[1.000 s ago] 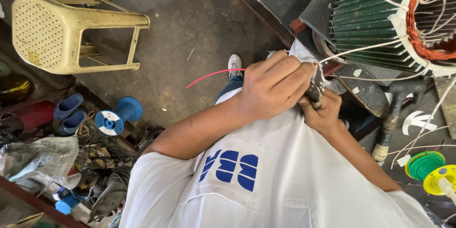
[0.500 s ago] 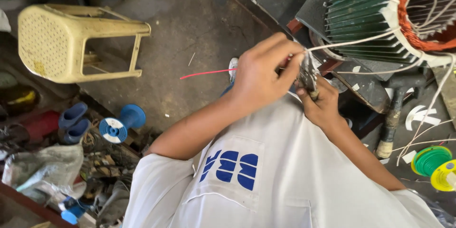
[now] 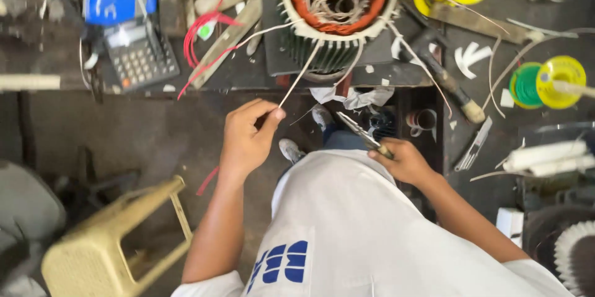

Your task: Stripping insulation from wires and connecting them to the windings of an electric motor stator.

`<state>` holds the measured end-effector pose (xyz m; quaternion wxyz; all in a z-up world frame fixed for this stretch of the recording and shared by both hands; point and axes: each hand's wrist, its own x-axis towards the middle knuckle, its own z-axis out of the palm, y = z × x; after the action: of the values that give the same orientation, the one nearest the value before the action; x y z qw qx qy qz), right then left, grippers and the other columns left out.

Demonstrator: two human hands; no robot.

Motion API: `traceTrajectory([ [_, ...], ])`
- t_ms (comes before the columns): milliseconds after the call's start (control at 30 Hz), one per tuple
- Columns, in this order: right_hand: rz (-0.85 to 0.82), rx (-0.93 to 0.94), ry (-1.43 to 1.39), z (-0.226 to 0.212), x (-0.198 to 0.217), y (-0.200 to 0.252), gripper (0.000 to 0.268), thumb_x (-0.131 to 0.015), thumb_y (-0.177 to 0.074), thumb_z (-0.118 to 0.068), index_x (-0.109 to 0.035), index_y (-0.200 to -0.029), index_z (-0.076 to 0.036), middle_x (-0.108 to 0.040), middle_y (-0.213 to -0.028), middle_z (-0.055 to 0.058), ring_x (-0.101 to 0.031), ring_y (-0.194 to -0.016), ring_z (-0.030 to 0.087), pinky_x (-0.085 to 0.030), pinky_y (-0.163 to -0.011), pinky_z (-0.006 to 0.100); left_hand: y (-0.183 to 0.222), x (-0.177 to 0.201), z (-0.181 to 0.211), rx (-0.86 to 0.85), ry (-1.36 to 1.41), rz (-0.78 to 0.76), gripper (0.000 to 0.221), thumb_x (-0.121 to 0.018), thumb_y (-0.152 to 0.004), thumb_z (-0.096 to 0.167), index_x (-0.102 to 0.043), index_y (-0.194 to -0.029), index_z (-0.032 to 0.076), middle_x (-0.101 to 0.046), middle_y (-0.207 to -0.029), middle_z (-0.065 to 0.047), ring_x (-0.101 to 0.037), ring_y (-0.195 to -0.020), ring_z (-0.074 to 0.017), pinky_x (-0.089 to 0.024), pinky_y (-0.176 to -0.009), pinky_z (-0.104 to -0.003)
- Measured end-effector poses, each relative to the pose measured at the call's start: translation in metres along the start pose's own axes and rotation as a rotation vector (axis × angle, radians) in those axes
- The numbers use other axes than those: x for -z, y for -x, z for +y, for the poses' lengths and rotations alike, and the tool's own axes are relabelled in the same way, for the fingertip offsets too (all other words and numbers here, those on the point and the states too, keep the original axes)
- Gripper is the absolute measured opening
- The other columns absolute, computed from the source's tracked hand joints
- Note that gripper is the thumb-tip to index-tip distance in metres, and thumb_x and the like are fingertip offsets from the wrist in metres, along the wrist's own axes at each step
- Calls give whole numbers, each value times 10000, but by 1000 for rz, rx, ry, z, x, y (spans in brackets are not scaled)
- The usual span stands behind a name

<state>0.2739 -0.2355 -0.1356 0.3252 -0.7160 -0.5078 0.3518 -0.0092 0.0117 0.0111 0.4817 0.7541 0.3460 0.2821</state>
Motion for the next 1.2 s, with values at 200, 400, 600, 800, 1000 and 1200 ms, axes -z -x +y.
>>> traceTrajectory([
  [200,274,-499,218,-21,62,62,345,-758,-884,-239,-667,-713,47,-631,-620,216,-619,-608,387,-437,-617,426,-19,-22,-40,119,-101,47,144,-629,-933,2,-731,-840,42,-629,-645,-147,-635,-634,-273,-507,-622,-371],
  [400,407,-930,324,62,126,101,511,-602,-1014,-500,-635,-755,-62,-642,-724,197,-613,-747,394,-428,-699,451,-19,-31,-65,-37,-191,57,145,-610,-964,131,-724,-899,70,-643,-757,-21,-578,-675,-143,-442,-679,-286],
  [600,449,-886,455,145,141,113,493,-566,-1043,-464,-570,-803,-33,-667,-867,250,-609,-884,514,-448,-724,551,1,-35,-81,120,51,319,102,-714,-936,66,-726,-1037,65,-638,-775,-32,-570,-668,-74,-500,-542,-213],
  [800,363,-815,481,190,133,126,439,-597,-1042,-465,-607,-966,-33,-477,-1158,251,-559,-990,559,-437,-824,626,2,-47,-70,85,-15,342,68,-732,-896,35,-696,-910,91,-672,-834,-5,-597,-744,-82,-496,-701,-222],
  [1000,310,-766,460,155,143,127,450,-649,-1027,-426,-634,-1080,20,-402,-1254,178,-577,-949,503,-457,-832,607,-1,-59,-64,-4,-79,337,133,-683,-887,-47,-642,-882,80,-623,-838,-15,-554,-750,-101,-472,-705,-242],
  [1200,515,-134,551,173,154,118,301,-814,-982,-147,-619,-1136,23,-538,-1103,247,-551,-988,437,-436,-863,510,20,-80,7,-300,-607,631,302,-544,-1027,328,-602,-1107,42,-598,-1066,-116,-553,-958,-290,-425,-831,-403],
])
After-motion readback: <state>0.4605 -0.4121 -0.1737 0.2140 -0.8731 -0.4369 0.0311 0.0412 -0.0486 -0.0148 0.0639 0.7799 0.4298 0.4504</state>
